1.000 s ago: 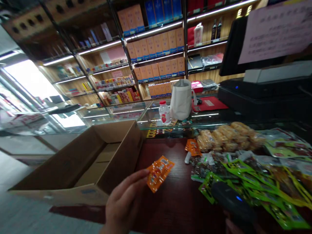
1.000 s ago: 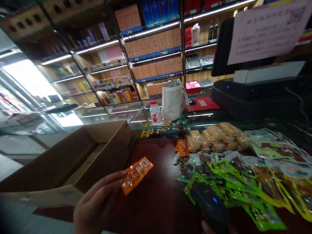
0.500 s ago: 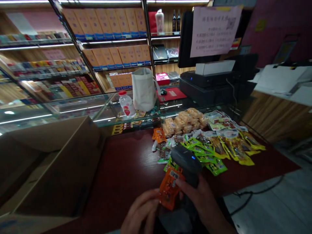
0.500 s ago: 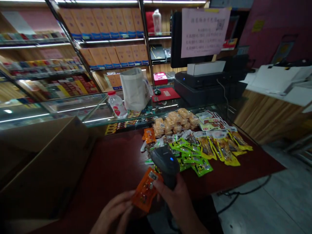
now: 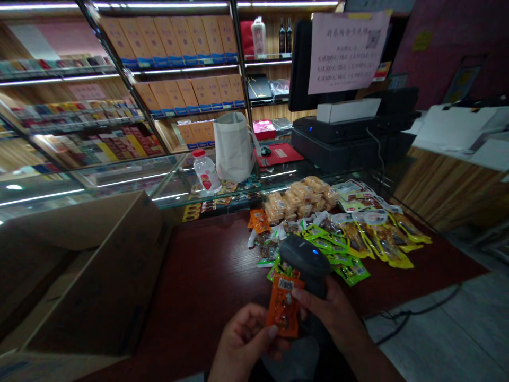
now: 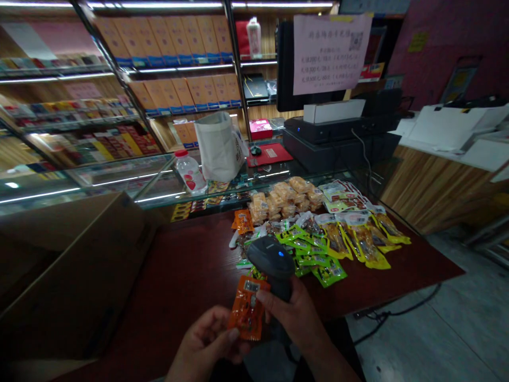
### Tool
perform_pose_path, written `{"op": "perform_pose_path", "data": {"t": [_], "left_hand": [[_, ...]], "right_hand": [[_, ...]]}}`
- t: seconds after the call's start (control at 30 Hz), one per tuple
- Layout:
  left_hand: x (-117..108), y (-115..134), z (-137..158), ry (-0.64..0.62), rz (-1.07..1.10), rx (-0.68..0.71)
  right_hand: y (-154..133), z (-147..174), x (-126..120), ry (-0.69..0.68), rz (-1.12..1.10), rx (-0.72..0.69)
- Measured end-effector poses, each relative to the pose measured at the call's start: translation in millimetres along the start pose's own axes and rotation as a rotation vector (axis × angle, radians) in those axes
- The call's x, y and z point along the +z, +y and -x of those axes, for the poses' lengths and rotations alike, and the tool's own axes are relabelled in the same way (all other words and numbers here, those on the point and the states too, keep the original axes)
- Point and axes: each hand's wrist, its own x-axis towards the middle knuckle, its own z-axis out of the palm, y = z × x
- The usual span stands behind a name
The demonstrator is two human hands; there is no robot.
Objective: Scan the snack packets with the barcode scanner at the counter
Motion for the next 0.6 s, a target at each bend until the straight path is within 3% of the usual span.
{"op": "perform_pose_path", "data": {"t": [0.23, 0.37, 0.6], "left_hand": [[-0.9, -1.6, -11.3, 0.258, -0.028, 0.129], [-9.3, -4.1, -21.7, 0.383, -0.107, 0.275], [-19.2, -5.6, -29.8, 0.427, -0.146, 0.360]], "right_hand": [[-4.0, 1.5, 1.0, 0.076, 0.105, -0.034], [-7.6, 16.8, 3.5, -0.007, 0.156, -0.029], [-12.7, 36.1, 12.1, -0.177, 0.168, 0.130]]}}
